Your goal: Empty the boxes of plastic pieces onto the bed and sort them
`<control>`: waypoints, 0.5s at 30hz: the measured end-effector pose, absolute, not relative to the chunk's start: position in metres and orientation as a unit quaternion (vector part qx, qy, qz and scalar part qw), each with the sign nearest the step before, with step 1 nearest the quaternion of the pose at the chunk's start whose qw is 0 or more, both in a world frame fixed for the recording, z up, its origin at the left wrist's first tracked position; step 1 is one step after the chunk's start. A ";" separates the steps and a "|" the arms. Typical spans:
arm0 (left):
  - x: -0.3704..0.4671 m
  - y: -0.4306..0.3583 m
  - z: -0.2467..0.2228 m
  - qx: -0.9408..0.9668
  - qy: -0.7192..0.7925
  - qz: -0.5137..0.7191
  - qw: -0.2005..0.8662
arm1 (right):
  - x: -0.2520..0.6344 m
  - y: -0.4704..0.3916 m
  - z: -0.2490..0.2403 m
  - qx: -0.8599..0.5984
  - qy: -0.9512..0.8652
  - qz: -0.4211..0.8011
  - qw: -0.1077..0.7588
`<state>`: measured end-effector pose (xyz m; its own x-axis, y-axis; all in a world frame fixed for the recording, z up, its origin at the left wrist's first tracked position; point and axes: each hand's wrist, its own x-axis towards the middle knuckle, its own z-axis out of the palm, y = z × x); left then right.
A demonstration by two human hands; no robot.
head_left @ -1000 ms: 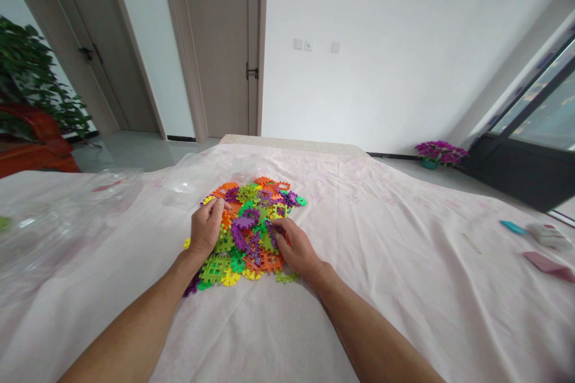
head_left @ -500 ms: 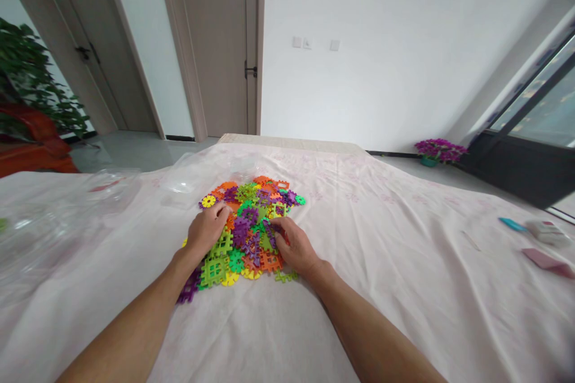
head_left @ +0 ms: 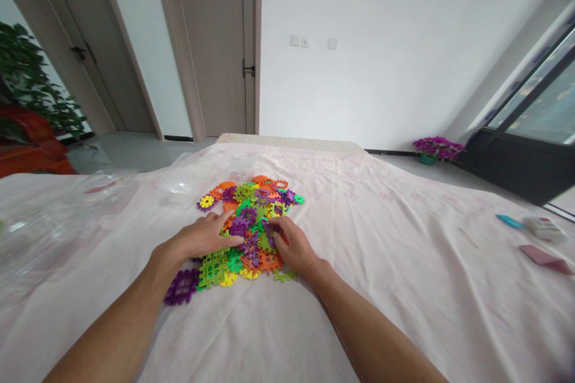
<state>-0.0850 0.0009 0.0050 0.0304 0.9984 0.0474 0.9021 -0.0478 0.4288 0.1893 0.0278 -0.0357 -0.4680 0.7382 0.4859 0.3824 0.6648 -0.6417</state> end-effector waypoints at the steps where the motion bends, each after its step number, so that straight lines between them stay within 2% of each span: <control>1: -0.083 -0.003 0.008 0.717 0.669 0.119 0.157 | 0.189 0.028 -0.036 -0.340 -0.825 0.229 0.388; 3: -0.076 -0.010 0.015 0.728 0.662 0.043 0.173 | 0.189 0.028 -0.036 -0.341 -0.826 0.227 0.388; 6: -0.066 -0.016 0.022 0.732 0.662 0.010 0.159 | 0.189 0.029 -0.037 -0.341 -0.826 0.227 0.386; 15: -0.052 -0.012 0.016 0.720 0.680 0.065 0.127 | 0.188 0.028 -0.036 -0.341 -0.829 0.220 0.385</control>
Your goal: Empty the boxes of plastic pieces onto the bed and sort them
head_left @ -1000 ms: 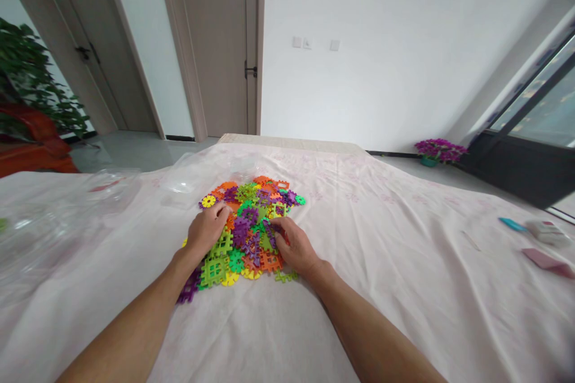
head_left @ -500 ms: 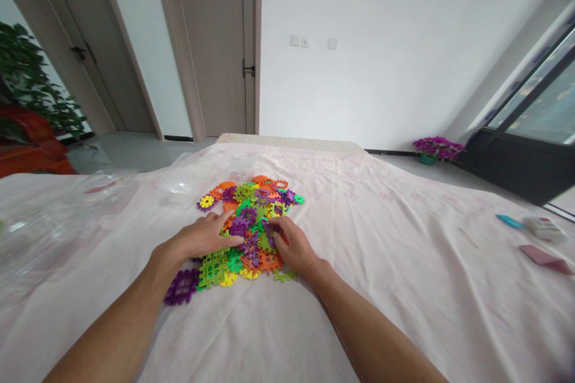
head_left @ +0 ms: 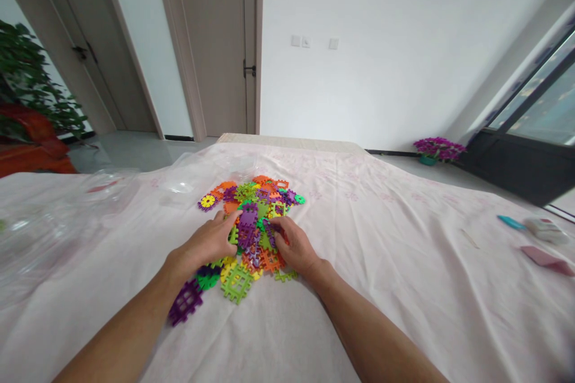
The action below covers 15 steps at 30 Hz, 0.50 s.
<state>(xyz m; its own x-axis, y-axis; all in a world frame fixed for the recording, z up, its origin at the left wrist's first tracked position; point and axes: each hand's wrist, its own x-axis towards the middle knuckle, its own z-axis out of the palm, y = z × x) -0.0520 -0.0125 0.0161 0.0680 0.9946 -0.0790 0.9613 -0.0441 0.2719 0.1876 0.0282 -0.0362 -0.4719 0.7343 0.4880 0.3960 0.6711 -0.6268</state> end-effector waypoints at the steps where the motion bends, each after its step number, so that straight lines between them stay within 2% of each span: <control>1: -0.051 -0.011 0.014 0.718 0.680 0.081 0.129 | 0.188 0.028 -0.036 -0.341 -0.829 0.220 0.384; 11: -0.042 0.002 -0.001 0.716 0.609 0.321 0.117 | 0.188 0.030 -0.038 -0.338 -0.828 0.223 0.388; 15: -0.035 0.002 0.004 0.726 0.576 0.361 0.101 | 0.189 0.029 -0.037 -0.341 -0.826 0.225 0.387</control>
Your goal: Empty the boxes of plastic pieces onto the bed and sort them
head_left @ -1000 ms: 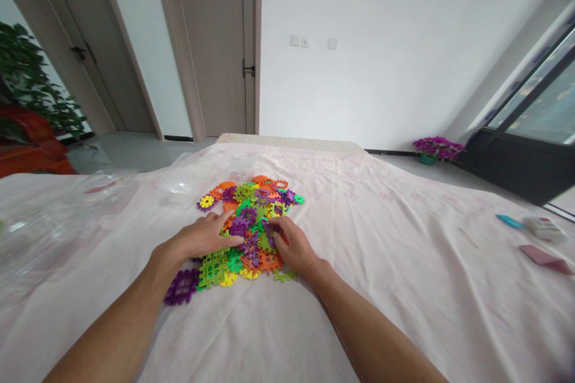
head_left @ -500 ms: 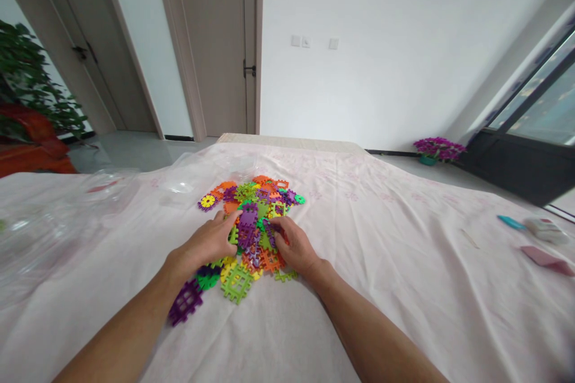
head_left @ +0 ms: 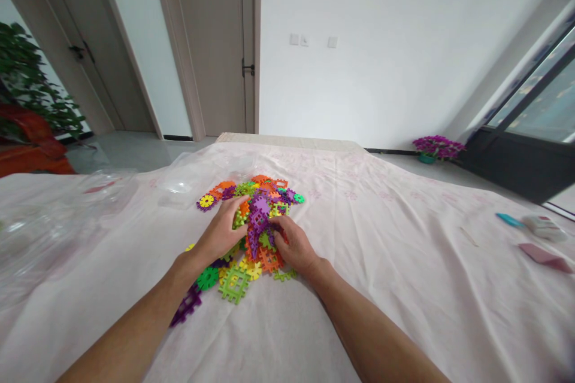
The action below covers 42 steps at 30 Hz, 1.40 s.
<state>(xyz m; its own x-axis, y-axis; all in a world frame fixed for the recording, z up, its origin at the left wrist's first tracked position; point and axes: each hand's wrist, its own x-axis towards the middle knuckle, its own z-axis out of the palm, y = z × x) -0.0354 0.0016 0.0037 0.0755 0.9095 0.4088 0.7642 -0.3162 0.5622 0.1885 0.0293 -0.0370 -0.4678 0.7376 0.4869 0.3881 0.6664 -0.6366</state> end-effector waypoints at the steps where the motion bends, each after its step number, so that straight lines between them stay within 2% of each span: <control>1: -0.034 0.001 0.005 0.732 0.572 0.358 0.094 | 0.189 0.029 -0.037 -0.340 -0.826 0.227 0.388; 7: -0.025 -0.009 0.012 0.790 0.545 0.276 0.050 | 0.188 0.028 -0.036 -0.333 -0.825 0.231 0.393; 15: -0.011 -0.021 0.012 0.858 0.478 0.159 0.104 | 0.188 0.028 -0.032 -0.320 -0.819 0.242 0.410; 31: -0.010 -0.021 0.003 0.831 0.534 0.157 0.010 | 0.188 0.027 -0.031 -0.321 -0.819 0.249 0.405; 42: -0.036 -0.007 0.002 0.762 0.624 0.155 -0.074 | 0.188 0.030 -0.040 -0.317 -0.818 0.242 0.415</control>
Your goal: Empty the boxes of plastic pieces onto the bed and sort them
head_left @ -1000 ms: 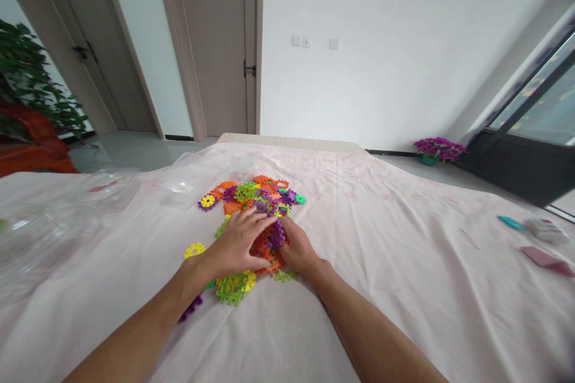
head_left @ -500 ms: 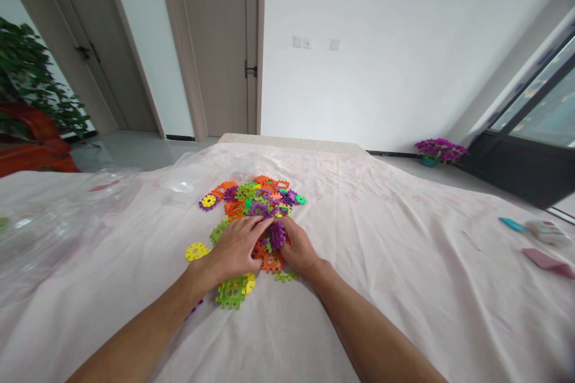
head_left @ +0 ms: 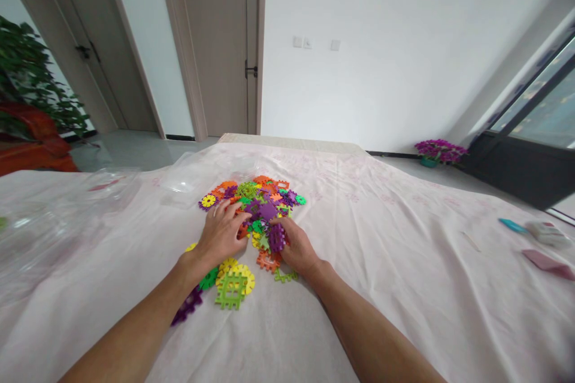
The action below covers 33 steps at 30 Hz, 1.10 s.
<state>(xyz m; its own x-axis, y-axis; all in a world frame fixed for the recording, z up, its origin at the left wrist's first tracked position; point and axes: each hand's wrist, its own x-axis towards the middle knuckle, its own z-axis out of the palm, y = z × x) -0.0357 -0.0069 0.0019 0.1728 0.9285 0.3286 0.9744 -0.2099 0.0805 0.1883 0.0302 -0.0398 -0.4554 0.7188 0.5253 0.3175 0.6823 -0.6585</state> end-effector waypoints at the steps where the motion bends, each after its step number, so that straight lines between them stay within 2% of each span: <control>1: -0.038 -0.006 0.001 -0.753 -0.633 -0.157 0.082 | 0.188 0.030 -0.040 -0.320 -0.818 0.243 0.412; 9: -0.044 -0.002 -0.002 -0.726 -0.633 -0.235 0.131 | 0.189 0.030 -0.038 -0.323 -0.819 0.244 0.406; 14: -0.032 -0.004 -0.001 -0.805 -0.504 -0.307 0.063 | 0.189 0.030 -0.039 -0.319 -0.820 0.244 0.407; 19: -0.013 -0.013 -0.007 -0.865 -0.430 -0.257 -0.026 | 0.189 0.030 -0.037 -0.312 -0.825 0.232 0.410; 33: -0.005 -0.025 0.006 -0.850 -0.497 -0.171 -0.031 | 0.189 0.028 -0.035 -0.334 -0.819 0.225 0.409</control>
<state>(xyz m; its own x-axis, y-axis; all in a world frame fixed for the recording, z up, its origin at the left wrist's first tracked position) -0.0045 -0.0250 0.0056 0.4481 0.8556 0.2592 0.8341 -0.5044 0.2232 0.1886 0.0279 -0.0347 -0.4425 0.7309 0.5196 0.3634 0.6758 -0.6412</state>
